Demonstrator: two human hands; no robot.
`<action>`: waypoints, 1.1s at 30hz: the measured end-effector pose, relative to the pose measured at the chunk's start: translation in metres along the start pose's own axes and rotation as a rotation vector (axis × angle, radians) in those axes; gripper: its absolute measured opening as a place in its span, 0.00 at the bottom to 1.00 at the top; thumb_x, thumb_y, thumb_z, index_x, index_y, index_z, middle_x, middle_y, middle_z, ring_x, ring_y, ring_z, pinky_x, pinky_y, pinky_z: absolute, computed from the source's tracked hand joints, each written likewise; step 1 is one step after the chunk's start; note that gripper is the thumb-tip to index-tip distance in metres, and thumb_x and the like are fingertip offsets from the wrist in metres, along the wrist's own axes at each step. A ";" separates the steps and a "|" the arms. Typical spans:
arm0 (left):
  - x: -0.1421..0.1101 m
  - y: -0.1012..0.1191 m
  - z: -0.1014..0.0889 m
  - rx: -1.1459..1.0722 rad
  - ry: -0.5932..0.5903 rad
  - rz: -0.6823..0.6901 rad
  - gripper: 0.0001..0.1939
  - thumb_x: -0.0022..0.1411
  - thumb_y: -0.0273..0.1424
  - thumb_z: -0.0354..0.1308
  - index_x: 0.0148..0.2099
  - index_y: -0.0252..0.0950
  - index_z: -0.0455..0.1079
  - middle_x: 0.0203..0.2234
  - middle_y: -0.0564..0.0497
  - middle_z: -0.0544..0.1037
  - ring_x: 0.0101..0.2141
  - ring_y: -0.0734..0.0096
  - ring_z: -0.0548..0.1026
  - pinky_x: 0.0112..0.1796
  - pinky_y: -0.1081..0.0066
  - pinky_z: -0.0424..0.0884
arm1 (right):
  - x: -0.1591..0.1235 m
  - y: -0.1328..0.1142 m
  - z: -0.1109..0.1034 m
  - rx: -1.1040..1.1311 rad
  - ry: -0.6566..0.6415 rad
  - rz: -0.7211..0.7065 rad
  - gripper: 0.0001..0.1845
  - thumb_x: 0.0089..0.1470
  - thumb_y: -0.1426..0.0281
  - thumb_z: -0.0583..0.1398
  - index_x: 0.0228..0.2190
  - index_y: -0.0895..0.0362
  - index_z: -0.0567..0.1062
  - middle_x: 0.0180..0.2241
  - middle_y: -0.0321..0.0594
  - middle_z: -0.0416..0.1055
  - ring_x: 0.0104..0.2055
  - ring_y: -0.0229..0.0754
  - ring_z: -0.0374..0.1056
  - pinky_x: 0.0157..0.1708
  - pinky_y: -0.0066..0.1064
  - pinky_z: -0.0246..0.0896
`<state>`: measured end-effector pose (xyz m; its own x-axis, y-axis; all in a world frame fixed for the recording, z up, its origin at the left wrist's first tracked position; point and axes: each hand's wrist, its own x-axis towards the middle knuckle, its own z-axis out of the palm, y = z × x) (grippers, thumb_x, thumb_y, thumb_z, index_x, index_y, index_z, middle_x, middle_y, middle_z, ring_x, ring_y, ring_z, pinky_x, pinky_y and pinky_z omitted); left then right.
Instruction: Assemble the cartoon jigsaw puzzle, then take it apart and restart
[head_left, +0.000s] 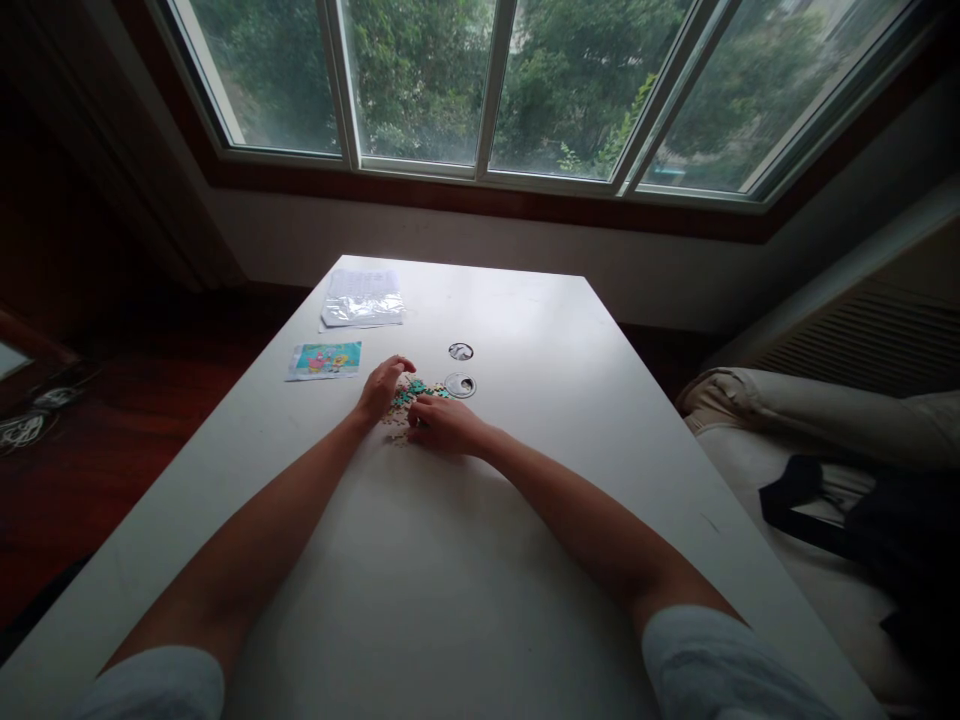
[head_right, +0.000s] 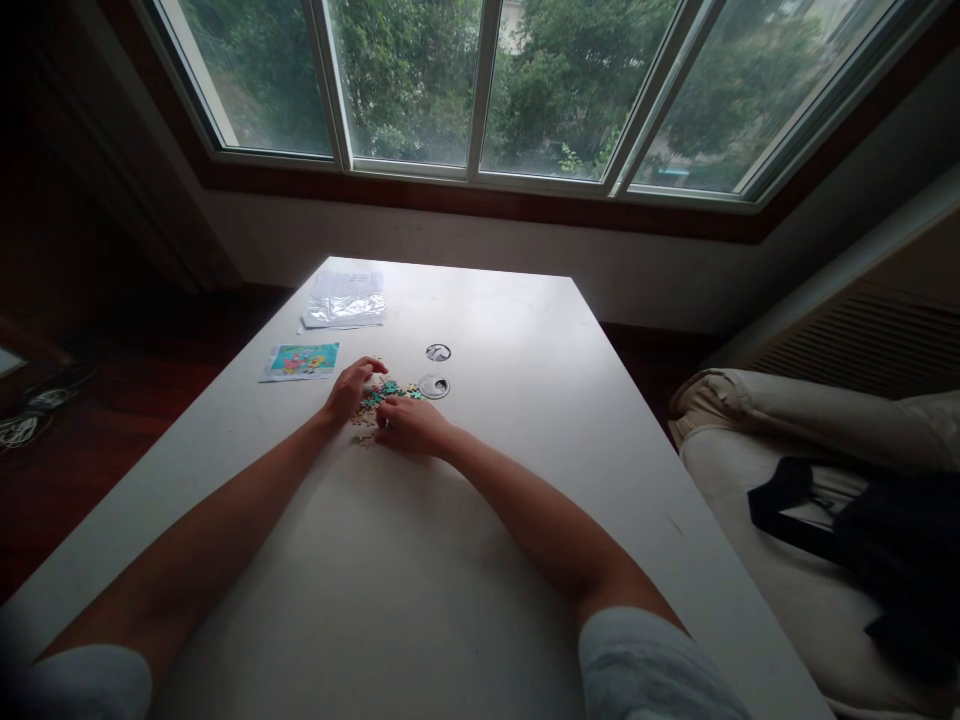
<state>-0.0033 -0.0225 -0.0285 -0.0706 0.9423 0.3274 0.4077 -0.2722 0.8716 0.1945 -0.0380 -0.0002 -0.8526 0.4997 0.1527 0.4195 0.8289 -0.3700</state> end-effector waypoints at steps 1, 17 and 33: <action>0.000 0.000 0.000 -0.001 0.008 -0.002 0.18 0.67 0.39 0.43 0.39 0.39 0.73 0.40 0.49 0.80 0.45 0.61 0.74 0.51 0.62 0.69 | 0.000 0.001 0.001 0.008 0.006 0.012 0.10 0.57 0.65 0.66 0.40 0.54 0.74 0.42 0.40 0.73 0.40 0.40 0.67 0.32 0.28 0.51; -0.004 0.009 -0.001 0.172 -0.026 0.010 0.17 0.67 0.37 0.44 0.38 0.39 0.74 0.40 0.48 0.79 0.45 0.59 0.74 0.50 0.62 0.69 | 0.001 0.018 0.009 0.028 0.289 0.076 0.09 0.62 0.64 0.62 0.42 0.53 0.77 0.43 0.41 0.72 0.38 0.39 0.68 0.37 0.29 0.57; -0.005 0.009 0.000 0.180 -0.009 0.003 0.18 0.67 0.38 0.43 0.37 0.39 0.73 0.38 0.49 0.80 0.43 0.61 0.75 0.49 0.63 0.70 | 0.000 -0.006 0.012 -0.090 0.128 -0.130 0.09 0.65 0.63 0.61 0.41 0.52 0.79 0.41 0.43 0.72 0.45 0.44 0.67 0.42 0.32 0.60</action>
<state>0.0010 -0.0294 -0.0221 -0.0613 0.9434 0.3261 0.5643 -0.2367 0.7909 0.1885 -0.0457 -0.0091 -0.8575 0.4098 0.3110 0.3393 0.9049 -0.2569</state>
